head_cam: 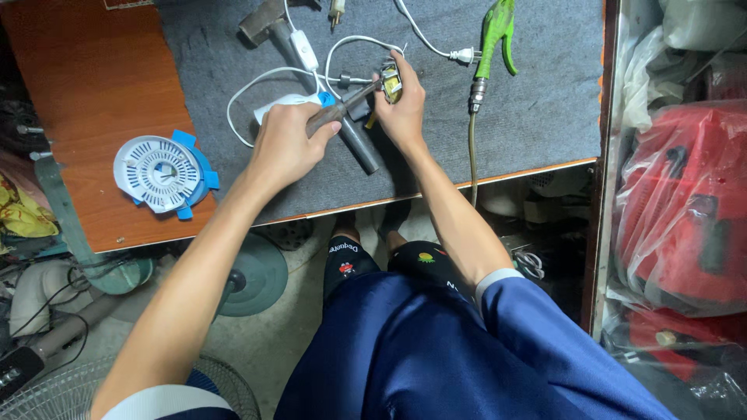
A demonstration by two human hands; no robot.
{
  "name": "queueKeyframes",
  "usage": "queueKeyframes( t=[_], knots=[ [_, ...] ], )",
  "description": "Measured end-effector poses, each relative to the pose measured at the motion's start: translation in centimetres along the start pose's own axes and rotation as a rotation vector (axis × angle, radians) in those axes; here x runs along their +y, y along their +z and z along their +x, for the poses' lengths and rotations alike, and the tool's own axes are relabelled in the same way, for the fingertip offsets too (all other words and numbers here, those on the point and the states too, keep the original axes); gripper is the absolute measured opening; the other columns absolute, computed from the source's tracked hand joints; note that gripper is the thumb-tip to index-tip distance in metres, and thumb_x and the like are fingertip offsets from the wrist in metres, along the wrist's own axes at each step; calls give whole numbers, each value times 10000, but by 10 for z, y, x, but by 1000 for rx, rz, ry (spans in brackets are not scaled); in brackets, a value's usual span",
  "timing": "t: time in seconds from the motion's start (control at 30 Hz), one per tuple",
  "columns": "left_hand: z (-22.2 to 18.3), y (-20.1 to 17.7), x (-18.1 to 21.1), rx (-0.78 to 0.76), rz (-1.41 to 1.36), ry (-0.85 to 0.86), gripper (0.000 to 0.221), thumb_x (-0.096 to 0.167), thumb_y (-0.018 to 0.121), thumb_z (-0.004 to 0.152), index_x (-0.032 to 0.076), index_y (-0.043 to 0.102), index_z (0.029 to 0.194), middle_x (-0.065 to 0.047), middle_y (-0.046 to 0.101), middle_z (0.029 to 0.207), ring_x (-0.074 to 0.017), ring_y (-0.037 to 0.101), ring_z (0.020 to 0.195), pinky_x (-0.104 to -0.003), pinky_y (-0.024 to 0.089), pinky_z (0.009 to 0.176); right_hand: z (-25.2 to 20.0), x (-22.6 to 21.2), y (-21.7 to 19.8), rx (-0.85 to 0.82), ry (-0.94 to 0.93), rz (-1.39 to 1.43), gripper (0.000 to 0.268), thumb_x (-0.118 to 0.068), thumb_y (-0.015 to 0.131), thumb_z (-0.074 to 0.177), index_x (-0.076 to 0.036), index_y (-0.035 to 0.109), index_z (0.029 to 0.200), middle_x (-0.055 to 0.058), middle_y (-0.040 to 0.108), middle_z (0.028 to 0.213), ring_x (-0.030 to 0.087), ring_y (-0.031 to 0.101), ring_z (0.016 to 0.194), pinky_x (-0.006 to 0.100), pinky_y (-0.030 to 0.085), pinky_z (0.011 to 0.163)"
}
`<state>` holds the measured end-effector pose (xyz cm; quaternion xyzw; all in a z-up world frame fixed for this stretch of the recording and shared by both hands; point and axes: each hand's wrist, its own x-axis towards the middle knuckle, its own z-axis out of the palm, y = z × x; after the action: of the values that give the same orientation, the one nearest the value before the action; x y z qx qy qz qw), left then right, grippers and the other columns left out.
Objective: The person manipulates a small motor assembly using pliers and a screwdriver, pulling on wires and adjusting internal components while it is connected to a power cord on a workbench.
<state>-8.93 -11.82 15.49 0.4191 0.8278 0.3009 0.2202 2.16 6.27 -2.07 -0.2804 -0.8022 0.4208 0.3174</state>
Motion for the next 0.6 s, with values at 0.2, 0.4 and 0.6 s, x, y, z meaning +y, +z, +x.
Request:
queueKeyframes(
  t=[0.2, 0.4, 0.6],
  knots=[
    [-11, 8, 5, -6, -84, -117, 236, 212, 766, 893, -20, 734, 921, -264, 665, 746, -444, 675, 709, -508, 509, 669, 0, -4, -4, -55, 71, 31, 470, -149, 783, 934, -27, 604, 1352, 201, 721, 1217, 317, 742, 1112, 382, 564, 965],
    [-3, 3, 1, -49, 142, 60, 300, 217, 772, 916, -76, 709, 930, -277, 677, 773, -440, 693, 749, -498, 541, 697, 8, -4, -9, -110, -3, 13, 438, -127, 788, 915, -29, 613, 1304, 180, 711, 1091, 324, 725, 991, 391, 558, 890],
    [-9, 11, 2, -49, 313, 150, 371, 211, 740, 943, -119, 678, 1100, -251, 688, 830, -408, 710, 700, -482, 554, 627, 11, -12, -16, -154, 21, 31, 405, -108, 777, 913, -24, 619, 1276, 161, 690, 1034, 311, 708, 923, 387, 550, 850]
  ],
)
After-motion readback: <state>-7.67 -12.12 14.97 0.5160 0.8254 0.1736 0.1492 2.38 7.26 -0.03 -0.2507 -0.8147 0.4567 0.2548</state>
